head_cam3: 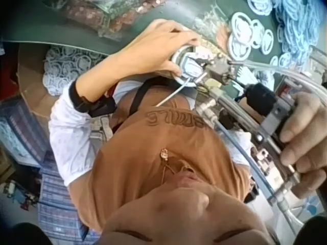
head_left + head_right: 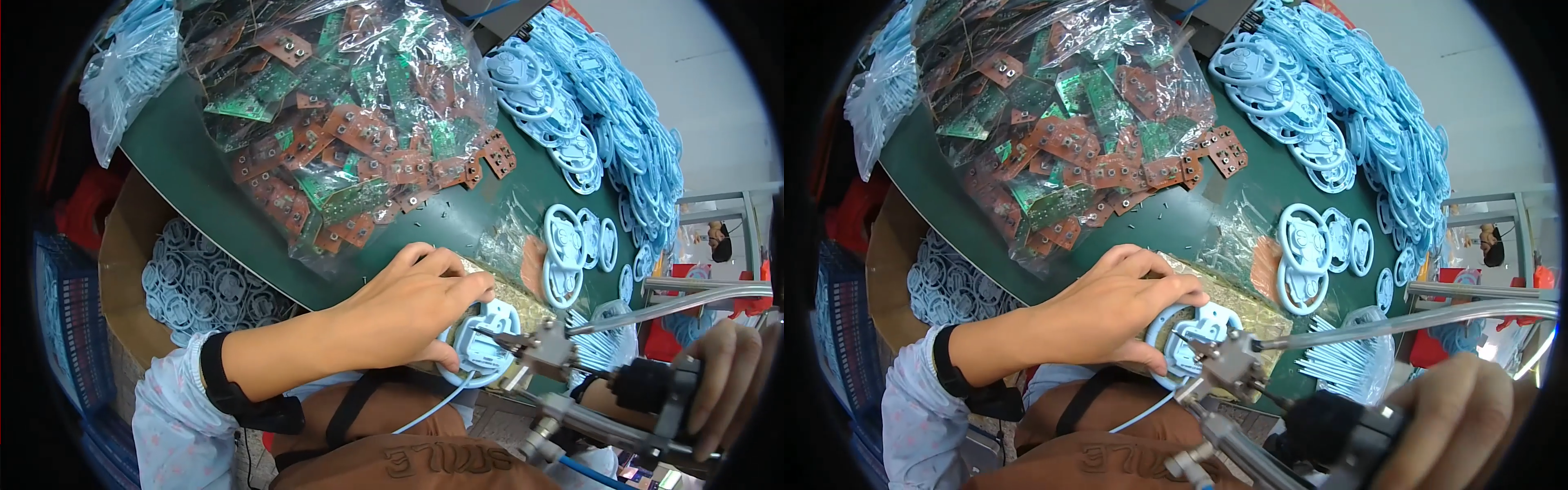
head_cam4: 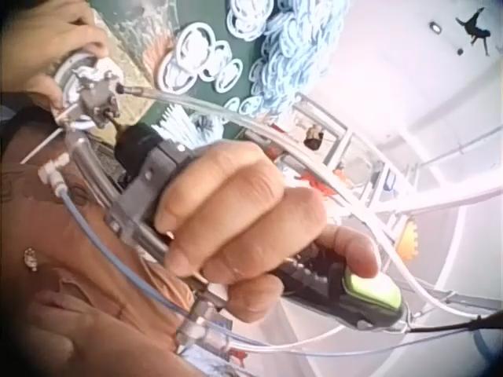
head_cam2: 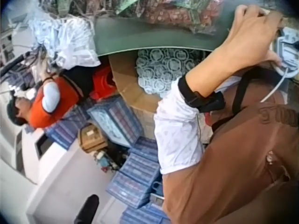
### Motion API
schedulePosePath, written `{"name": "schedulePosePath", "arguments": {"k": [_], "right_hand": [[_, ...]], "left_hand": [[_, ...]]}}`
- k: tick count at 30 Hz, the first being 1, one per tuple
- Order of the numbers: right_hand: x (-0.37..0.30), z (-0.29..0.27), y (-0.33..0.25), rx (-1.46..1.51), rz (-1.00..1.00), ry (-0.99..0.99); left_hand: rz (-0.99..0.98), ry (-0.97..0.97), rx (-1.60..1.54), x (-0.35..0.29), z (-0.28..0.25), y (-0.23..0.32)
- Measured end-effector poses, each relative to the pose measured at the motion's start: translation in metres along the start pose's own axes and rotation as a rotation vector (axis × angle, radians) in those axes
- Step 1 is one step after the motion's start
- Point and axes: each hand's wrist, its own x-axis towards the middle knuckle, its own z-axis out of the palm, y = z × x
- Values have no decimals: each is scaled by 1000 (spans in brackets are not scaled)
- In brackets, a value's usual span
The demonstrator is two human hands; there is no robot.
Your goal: Assembling small electronic circuit boards into light blue plastic housings using a pneumatic assembly tool.
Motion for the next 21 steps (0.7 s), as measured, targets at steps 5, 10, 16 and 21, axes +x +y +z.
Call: {"name": "schedulePosePath", "arguments": {"k": [5, 10, 16, 21], "right_hand": [[5, -5, 11, 36, 91, -86], [0, -16, 16, 95, 144, -46], [-4, -50, 4, 185, 148, -16], [-2, -79, -18, 237, 141, 24]], "left_hand": [[-17, -9, -6, 1, -2, 0], [-12, -14, -9, 1, -2, 2], [-6, -43, 51, -1, -1, 4], [-162, 4, 302, -25, -20, 56]]}}
